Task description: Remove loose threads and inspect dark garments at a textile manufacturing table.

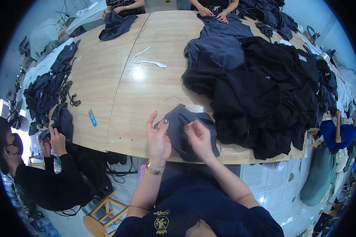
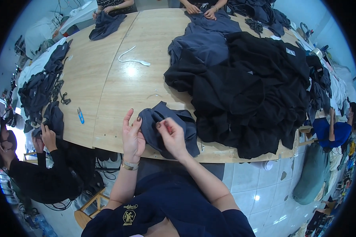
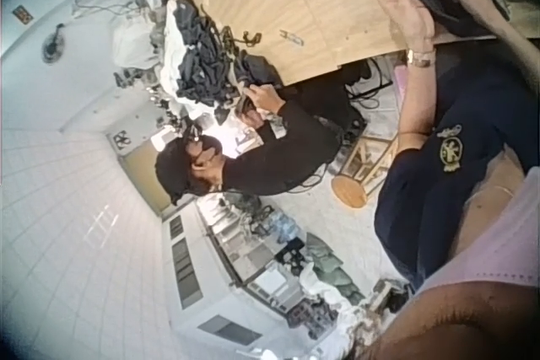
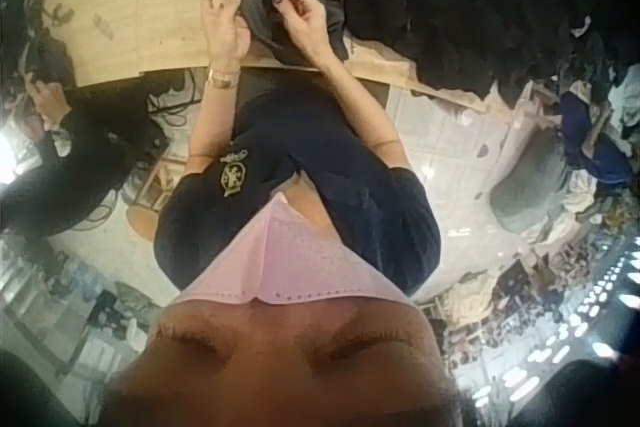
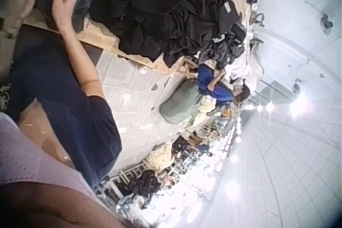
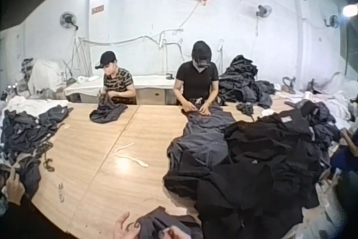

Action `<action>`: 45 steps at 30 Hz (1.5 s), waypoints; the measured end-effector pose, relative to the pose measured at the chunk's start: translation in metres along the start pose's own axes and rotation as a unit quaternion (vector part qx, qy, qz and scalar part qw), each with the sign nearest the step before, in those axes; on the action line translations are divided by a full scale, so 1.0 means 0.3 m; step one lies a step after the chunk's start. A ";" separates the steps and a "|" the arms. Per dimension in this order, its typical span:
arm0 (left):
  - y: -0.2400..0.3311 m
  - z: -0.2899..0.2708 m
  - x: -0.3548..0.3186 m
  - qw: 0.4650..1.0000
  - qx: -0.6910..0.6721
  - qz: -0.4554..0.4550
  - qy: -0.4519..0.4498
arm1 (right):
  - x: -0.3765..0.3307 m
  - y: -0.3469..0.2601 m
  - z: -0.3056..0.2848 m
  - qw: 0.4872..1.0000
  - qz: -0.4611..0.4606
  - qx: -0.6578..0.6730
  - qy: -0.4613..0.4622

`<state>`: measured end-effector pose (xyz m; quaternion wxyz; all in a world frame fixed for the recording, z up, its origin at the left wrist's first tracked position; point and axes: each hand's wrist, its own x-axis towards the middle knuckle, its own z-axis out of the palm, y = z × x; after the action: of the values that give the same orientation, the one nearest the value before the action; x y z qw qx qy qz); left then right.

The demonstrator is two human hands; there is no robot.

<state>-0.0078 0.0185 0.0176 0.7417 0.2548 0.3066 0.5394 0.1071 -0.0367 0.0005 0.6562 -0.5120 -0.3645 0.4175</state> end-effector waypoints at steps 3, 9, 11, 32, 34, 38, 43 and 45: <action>0.005 0.000 0.003 0.999 -0.019 -0.027 0.021 | 0.012 0.009 -0.035 0.994 0.035 0.083 0.058; -0.036 -0.027 -0.003 0.998 -0.041 -0.047 0.022 | -0.008 0.016 0.028 0.996 0.007 -0.089 -0.018; -0.039 -0.013 -0.016 0.999 -0.046 -0.028 0.006 | -0.003 0.040 0.032 0.995 -0.041 -0.086 -0.008; -0.043 0.013 -0.069 0.984 0.009 -0.176 -0.029 | -0.063 -0.025 -0.158 0.987 0.010 -0.158 0.020; -0.049 0.014 -0.069 0.985 0.008 -0.171 -0.021 | -0.082 -0.043 -0.146 0.973 -0.011 -0.232 0.001; -0.042 0.025 -0.071 0.986 -0.012 -0.167 -0.027 | -0.084 -0.050 -0.143 0.934 -0.081 -0.345 -0.033; -0.048 0.016 -0.069 0.985 -0.019 -0.168 -0.033 | -0.074 -0.049 -0.135 0.932 -0.081 -0.353 -0.015; -0.051 0.013 -0.070 0.985 -0.027 -0.166 -0.032 | -0.069 -0.054 -0.133 0.929 -0.089 -0.359 -0.018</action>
<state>-0.0001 -0.0062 0.0131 0.8370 0.1975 0.3065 0.4081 0.1379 -0.0724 0.0069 0.4558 -0.6713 -0.5461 0.2082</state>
